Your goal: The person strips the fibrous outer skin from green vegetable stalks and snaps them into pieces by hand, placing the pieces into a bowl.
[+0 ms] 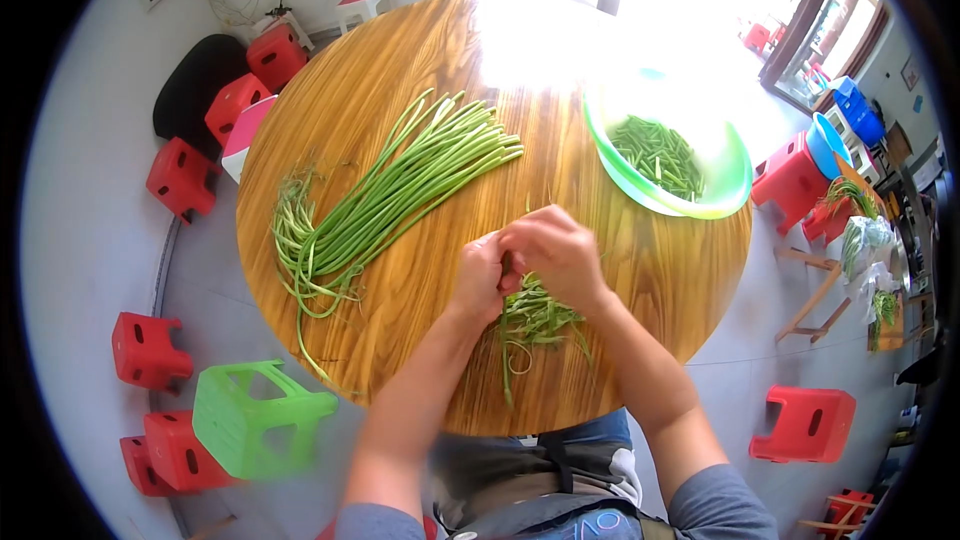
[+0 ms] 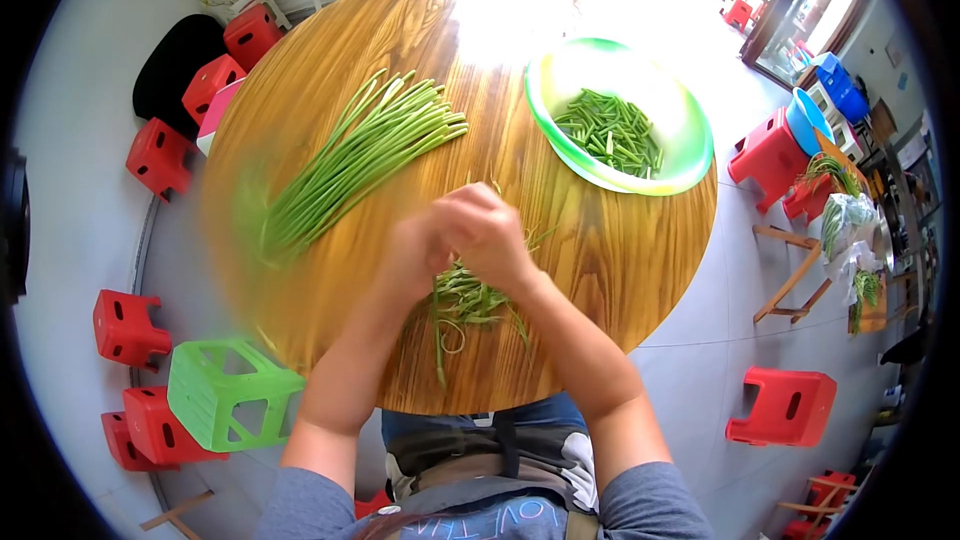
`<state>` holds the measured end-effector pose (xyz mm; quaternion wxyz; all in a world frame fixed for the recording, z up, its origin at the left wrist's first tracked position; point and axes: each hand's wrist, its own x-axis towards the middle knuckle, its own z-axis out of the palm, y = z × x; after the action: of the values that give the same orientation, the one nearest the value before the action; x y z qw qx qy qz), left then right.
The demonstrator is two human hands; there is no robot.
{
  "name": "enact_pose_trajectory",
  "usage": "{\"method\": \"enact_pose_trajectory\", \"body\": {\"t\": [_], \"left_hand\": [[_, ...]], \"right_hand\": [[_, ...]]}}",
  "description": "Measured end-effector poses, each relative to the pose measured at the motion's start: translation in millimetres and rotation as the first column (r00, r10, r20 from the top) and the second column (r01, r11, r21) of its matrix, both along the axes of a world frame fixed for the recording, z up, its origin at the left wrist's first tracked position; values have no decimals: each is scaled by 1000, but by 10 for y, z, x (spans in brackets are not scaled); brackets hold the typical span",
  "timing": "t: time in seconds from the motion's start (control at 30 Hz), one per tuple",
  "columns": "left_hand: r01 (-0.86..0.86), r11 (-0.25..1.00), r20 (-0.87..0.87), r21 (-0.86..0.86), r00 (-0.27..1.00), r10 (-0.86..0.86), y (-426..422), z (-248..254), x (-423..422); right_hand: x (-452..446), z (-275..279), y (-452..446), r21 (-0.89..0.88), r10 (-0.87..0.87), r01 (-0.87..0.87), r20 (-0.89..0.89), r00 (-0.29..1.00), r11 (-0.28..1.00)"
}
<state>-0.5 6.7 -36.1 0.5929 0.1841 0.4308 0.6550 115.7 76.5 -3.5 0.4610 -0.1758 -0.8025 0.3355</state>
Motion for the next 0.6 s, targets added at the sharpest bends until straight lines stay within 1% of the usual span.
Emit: {"method": "enact_pose_trajectory", "body": {"t": [0.07,0.1,0.2,0.23,0.3,0.33,0.37,0.4,0.43,0.5,0.53,0.57,0.6], "left_hand": [[-45,997,-50,60,998,48,-8,10,-31],[-64,994,-73,91,995,71,-20,55,-36],[-29,999,101,44,995,25,-44,261,28],[5,1000,105,28,994,-8,-55,296,48],[77,997,110,-2,991,-76,-68,345,59],[62,998,91,25,994,-64,-64,341,64],[46,998,73,51,996,-50,-60,323,65],[31,997,55,77,998,-35,-64,298,63],[49,990,59,134,997,-57,-66,247,30],[88,964,62,250,992,-106,-66,172,-54],[89,968,73,236,991,-108,-60,181,-56],[88,971,85,221,990,-109,-53,212,-54],[87,975,97,207,989,-109,-57,262,-46]], "right_hand": [[-41,-9,-66,198,-9,11,-8,1000,980],[-30,21,-75,154,-65,73,-57,996,985],[-24,57,-9,-45,-193,188,-149,970,981],[-8,52,8,-147,-223,202,-146,964,968],[5,14,53,-181,-190,163,-143,971,970],[11,0,71,-198,-174,144,-142,974,970],[14,-5,75,-427,-96,-9,-223,970,904],[17,-12,70,-616,-42,-174,-319,947,769],[19,-18,71,-745,-15,-337,-422,907,575],[40,-27,132,-786,-162,-430,-543,824,445],[61,-23,177,-790,-240,-480,-586,774,380],[90,-9,225,-812,-272,-438,-553,787,385],[105,-6,245,-820,-210,-410,-516,830,399]]}}
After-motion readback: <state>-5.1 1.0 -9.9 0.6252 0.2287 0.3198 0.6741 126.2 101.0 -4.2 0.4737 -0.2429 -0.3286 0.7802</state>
